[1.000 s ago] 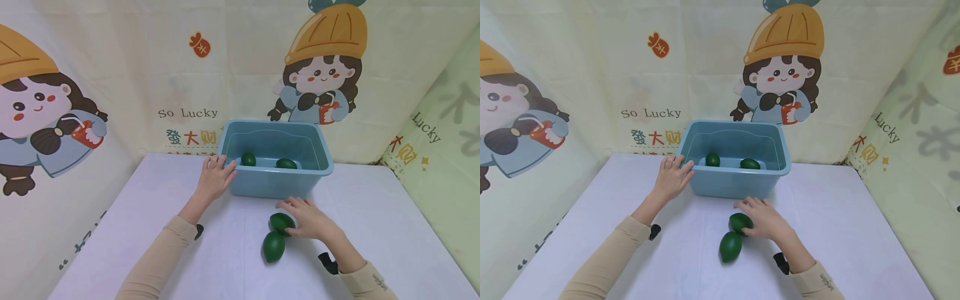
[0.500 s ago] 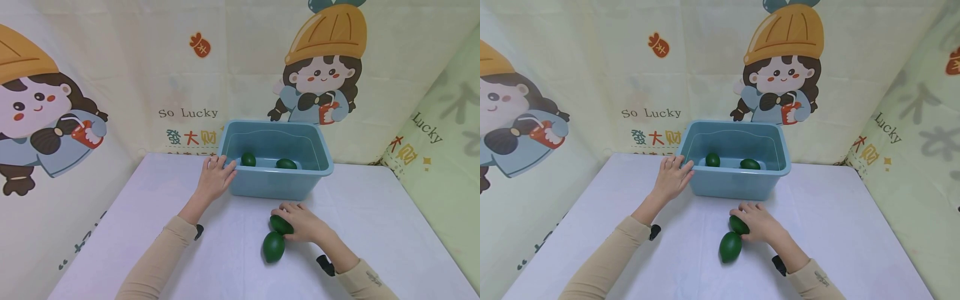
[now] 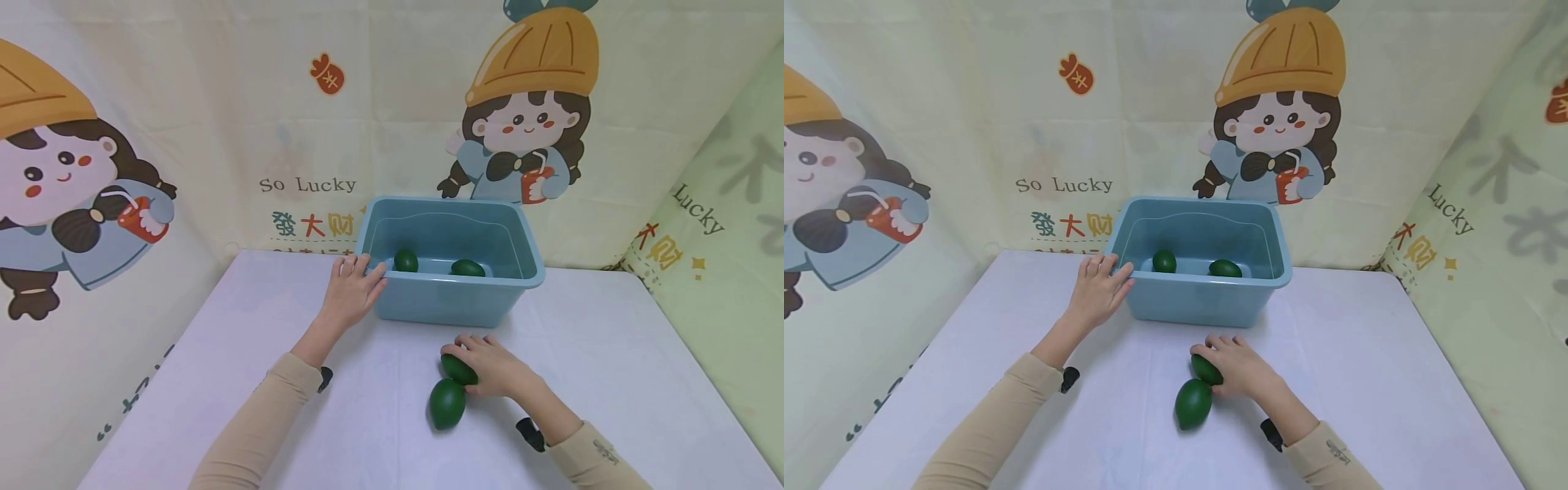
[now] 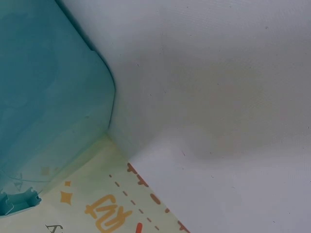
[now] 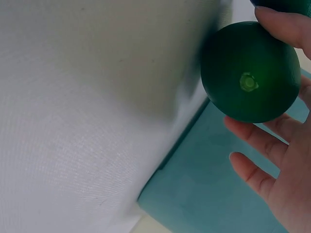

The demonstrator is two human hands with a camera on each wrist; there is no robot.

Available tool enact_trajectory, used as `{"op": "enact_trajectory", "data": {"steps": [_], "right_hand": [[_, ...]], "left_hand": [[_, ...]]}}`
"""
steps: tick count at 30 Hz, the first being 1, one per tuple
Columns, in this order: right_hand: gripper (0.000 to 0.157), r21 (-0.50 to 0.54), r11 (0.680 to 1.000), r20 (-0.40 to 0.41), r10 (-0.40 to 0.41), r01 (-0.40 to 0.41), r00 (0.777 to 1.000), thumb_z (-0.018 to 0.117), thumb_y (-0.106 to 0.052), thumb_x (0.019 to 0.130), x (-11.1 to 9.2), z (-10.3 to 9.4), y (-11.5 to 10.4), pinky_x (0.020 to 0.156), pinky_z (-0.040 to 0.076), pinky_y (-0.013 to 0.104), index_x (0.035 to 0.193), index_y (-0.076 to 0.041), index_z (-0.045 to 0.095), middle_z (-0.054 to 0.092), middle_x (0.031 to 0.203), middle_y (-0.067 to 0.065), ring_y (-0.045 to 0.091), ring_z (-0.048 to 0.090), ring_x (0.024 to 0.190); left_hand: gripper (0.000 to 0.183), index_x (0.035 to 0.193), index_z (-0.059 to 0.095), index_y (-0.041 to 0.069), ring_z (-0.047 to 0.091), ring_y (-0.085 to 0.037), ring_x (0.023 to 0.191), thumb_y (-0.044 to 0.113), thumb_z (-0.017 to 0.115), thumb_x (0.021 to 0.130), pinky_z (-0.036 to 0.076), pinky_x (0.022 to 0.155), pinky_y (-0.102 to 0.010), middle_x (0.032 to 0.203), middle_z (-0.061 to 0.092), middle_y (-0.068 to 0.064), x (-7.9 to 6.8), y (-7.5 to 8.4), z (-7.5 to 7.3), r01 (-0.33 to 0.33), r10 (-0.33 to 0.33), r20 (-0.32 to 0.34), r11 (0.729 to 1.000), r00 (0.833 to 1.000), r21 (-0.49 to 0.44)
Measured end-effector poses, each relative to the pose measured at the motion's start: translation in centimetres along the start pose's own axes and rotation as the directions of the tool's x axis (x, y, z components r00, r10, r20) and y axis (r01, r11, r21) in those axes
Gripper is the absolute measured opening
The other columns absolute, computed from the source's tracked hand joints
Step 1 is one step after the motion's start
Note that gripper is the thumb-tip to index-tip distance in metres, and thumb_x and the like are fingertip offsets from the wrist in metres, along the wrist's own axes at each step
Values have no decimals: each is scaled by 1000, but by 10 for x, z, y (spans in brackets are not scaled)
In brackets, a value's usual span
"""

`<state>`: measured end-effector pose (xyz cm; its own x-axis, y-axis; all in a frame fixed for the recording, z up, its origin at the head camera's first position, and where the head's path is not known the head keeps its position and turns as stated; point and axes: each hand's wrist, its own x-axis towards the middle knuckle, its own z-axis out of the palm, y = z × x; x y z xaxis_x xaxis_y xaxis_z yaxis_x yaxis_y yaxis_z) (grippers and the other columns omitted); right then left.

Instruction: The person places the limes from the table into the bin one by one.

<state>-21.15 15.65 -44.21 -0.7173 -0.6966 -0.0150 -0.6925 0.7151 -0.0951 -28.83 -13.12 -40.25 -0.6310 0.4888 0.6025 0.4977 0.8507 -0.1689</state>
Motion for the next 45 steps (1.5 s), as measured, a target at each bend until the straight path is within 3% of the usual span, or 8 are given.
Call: {"op": "enact_trajectory", "data": {"steps": [10,28,45], "right_hand": [[66,23,1000,7,-1,0,1000,79,-28,68,2,4,2,83,38,43,124,-20,44,47,109,3,21,48,97],[64,62,998,19,-1,0,1000,78,-26,69,4,0,2,84,38,44,124,-19,45,47,109,3,21,47,98],[61,101,995,-41,-5,9,999,77,-20,68,0,-18,5,84,37,44,121,-17,46,47,107,3,21,47,97]], "left_hand": [[51,113,49,18,32,-29,99,43,7,99,27,84,-45,107,37,-10,2,-1,0,-11,11,-21,1000,1000,1],[52,114,49,18,32,-30,101,44,7,99,27,86,-45,109,38,-11,5,-2,-2,3,-3,7,1000,1000,-14],[52,113,50,18,33,-30,99,44,8,99,28,85,-45,108,38,-10,4,-4,0,-1,0,-21,1000,1000,-10]]}}
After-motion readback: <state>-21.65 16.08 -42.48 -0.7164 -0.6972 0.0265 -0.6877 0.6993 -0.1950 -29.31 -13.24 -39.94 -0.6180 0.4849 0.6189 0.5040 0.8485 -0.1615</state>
